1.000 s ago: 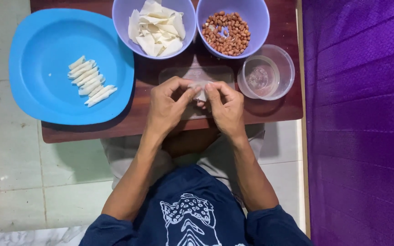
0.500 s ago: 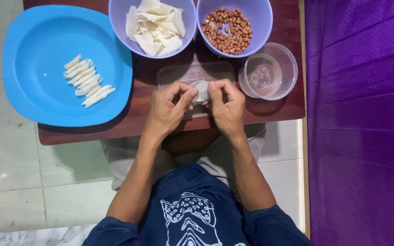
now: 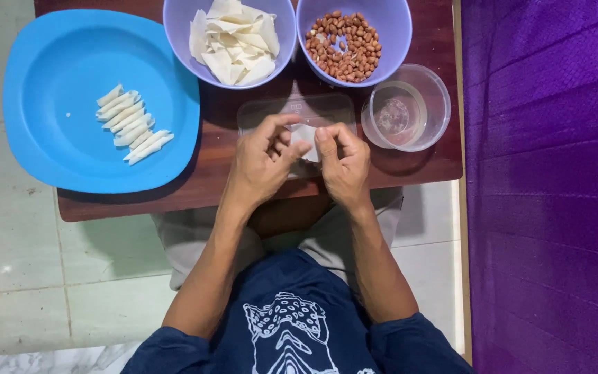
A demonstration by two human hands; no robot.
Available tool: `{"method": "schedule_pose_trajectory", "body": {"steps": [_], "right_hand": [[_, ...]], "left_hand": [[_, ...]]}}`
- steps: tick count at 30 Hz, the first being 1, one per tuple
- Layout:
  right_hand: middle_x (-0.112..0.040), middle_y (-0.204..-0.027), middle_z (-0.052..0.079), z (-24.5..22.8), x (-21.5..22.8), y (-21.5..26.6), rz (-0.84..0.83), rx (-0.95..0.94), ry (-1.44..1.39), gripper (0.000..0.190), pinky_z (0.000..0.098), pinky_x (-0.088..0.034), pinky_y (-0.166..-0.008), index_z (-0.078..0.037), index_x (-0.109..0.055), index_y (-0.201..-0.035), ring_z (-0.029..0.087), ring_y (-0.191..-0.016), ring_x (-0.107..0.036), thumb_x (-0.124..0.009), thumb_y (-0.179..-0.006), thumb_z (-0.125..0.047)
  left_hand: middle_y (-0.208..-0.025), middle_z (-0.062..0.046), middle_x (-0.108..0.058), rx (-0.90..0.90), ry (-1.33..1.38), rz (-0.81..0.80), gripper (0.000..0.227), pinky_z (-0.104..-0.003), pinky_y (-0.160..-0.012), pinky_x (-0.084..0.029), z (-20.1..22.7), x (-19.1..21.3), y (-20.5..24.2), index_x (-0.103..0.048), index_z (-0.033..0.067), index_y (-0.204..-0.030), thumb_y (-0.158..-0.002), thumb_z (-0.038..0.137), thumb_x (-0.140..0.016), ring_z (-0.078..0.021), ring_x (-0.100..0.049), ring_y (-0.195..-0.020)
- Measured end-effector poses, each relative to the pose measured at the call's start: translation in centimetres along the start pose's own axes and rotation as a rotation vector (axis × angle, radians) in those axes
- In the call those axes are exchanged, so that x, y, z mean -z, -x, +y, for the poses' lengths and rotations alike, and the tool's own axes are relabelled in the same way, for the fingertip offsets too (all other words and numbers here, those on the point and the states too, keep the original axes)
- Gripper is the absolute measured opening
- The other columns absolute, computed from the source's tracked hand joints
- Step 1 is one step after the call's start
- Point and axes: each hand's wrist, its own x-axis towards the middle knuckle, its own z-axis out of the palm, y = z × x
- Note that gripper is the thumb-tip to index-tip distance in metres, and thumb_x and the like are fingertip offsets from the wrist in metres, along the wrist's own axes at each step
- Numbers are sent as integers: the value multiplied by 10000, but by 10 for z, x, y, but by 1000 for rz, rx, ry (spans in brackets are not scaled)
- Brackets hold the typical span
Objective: The person is manually preparing peanut rolls by placing individual peanuts into small square wrappers and rolling them up.
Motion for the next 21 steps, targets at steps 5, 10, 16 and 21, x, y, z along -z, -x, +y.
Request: {"method": "schedule_pose_trajectory", "body": {"steps": [5,10,16,21], "right_hand": [[-524,-521,35,-2,0,0,-12,17,23,304,274,-455,-557,-87,-679,-808,89,-580,-472,-613,-1070,-225],[-567,-537,55,-5,-2,0,-19,48,34,239,275,-470,-564,-85,-719,-855,83,-591,-500,-653,-1045,-214],[-574,-553,67,-3,-1,0,-19,50,6,260,286,-468,-569,-70,-715,-846,90,-614,-495,-635,-1054,-206],[-523,-532,42,2,1,0,-31,65,-17,300,274,-441,-558,-69,-687,-816,93,-594,-468,-599,-1072,-199]], "left_hand": [[-614,-98,-617,-97,-95,25,218,-346,-545,-502,17,5,-1,-704,96,-871,-1024,248,-678,-250,-598,-550],[-571,-116,-575,-98,-98,55,341,-338,-544,-470,16,5,0,-643,103,-778,-1058,298,-627,-239,-540,-522],[-511,-101,-538,-108,-74,85,433,-313,-513,-441,6,5,0,-590,108,-666,-1016,334,-707,-224,-506,-471],[-654,-97,-674,41,114,-5,775,-255,-516,-548,0,5,3,-661,69,-943,-1019,712,-235,-144,-644,-579]]}}
